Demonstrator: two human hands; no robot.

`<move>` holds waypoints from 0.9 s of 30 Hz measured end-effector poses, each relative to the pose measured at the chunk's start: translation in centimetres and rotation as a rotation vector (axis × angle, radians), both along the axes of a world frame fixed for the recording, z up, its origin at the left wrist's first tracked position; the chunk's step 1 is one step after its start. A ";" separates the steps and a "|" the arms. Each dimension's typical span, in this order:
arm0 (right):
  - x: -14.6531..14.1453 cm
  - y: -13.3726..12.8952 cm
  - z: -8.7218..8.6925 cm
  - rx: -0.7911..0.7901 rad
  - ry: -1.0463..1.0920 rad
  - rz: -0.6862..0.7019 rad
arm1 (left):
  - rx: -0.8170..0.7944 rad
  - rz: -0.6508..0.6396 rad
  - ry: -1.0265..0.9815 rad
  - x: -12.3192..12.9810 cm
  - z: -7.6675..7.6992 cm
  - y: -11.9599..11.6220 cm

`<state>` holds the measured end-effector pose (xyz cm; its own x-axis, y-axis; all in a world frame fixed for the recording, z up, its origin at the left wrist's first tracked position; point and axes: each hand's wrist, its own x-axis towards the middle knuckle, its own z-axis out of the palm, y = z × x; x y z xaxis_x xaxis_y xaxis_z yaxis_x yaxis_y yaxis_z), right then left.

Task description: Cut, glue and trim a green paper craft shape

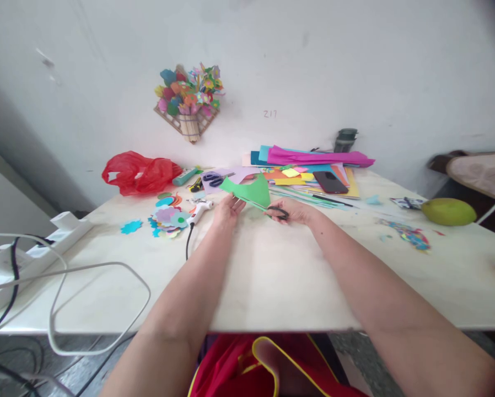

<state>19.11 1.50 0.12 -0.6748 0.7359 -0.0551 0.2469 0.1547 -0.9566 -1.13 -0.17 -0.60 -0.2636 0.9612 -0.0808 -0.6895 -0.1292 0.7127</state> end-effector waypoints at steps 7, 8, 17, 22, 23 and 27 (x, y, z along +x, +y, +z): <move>0.1 -0.4 0.6 -0.112 -0.020 0.002 | 0.011 0.017 0.007 -0.6 -0.1 0.2; 0.1 -0.5 0.7 -0.125 -0.031 -0.004 | 0.011 0.015 0.011 -0.6 -0.1 0.3; 0.1 -1.3 1.3 -0.124 -0.015 0.020 | 0.021 -0.050 0.052 -0.1 -0.3 0.3; -0.1 -1.4 1.3 -0.110 -0.028 -0.001 | 0.015 -0.061 0.068 0.2 -0.5 0.4; -0.2 -1.4 1.3 -0.106 -0.031 -0.005 | 0.016 -0.059 0.071 0.2 -0.5 0.4; -0.2 -1.3 1.3 -0.092 -0.044 -0.015 | 0.027 -0.057 0.081 0.2 -0.5 0.4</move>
